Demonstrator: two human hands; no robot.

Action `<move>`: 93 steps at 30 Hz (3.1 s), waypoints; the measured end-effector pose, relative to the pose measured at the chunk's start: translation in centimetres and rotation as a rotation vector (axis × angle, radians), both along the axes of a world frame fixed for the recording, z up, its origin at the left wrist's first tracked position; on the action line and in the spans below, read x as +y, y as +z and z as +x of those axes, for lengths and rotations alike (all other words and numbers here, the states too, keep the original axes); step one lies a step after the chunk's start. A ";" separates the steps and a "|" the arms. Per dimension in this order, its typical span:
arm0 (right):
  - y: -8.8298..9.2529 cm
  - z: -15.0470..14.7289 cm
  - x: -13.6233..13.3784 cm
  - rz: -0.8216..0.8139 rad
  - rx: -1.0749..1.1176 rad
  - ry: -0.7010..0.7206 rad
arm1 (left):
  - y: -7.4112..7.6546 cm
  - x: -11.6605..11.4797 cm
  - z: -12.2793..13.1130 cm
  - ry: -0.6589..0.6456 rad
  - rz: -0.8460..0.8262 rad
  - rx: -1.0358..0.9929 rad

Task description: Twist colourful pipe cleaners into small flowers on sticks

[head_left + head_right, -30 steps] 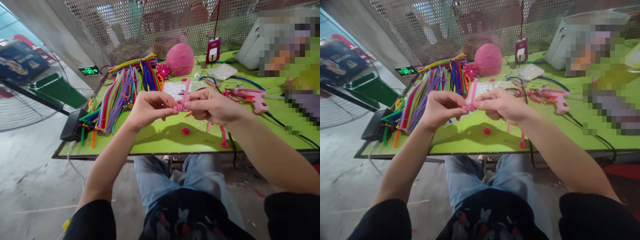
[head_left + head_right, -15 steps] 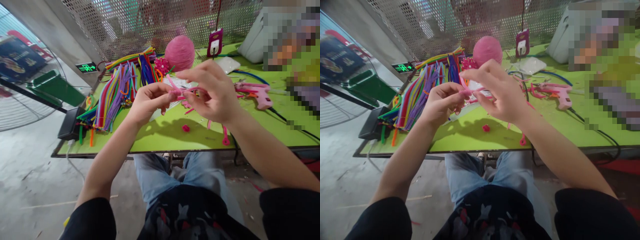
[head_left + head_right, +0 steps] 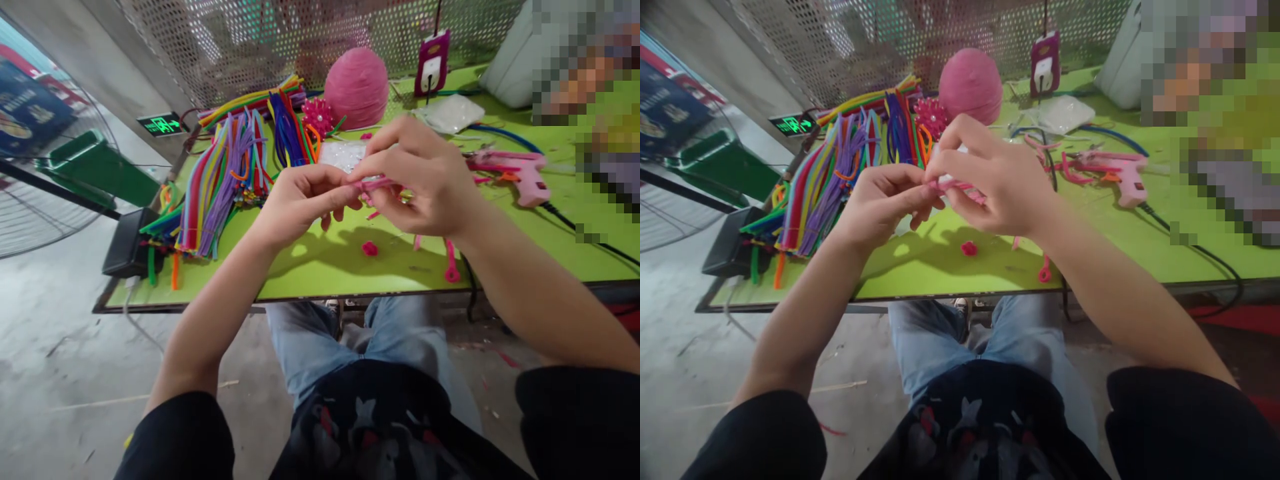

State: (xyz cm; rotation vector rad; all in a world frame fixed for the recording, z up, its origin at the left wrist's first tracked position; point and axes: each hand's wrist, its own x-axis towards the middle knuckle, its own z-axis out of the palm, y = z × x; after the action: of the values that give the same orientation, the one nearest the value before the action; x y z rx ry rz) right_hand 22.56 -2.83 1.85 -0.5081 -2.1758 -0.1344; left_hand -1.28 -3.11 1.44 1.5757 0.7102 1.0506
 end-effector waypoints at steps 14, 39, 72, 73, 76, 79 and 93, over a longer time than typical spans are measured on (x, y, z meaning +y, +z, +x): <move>0.2 -1.0 -0.6 -0.566 0.255 0.254 | -0.4 0.6 -0.2 0.061 -0.021 -0.062; -0.5 -0.6 -0.6 -0.191 -0.163 -0.123 | -1.1 0.2 1.9 0.287 0.020 0.135; -2.0 -1.9 0.1 0.141 -0.011 -0.238 | -0.2 -0.9 2.2 0.208 0.097 0.128; -1.8 -1.8 0.1 0.072 0.007 -0.200 | -0.3 -0.9 2.1 0.197 0.109 0.126; -1.2 -1.6 0.1 -0.089 0.059 -0.061 | -0.6 -0.6 1.9 0.180 0.089 0.149; -0.7 -1.9 -0.2 -0.205 0.211 0.008 | -0.7 -0.5 1.7 0.166 0.087 0.161; -1.8 -1.5 0.9 0.137 0.036 -0.168 | -2.6 1.0 1.8 0.192 0.224 0.042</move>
State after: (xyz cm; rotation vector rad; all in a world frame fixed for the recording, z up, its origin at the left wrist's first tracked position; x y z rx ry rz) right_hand 21.06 -1.93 0.02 -0.6096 -2.0708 -0.3602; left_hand 0.50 -2.16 -1.11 1.7506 0.8064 1.2776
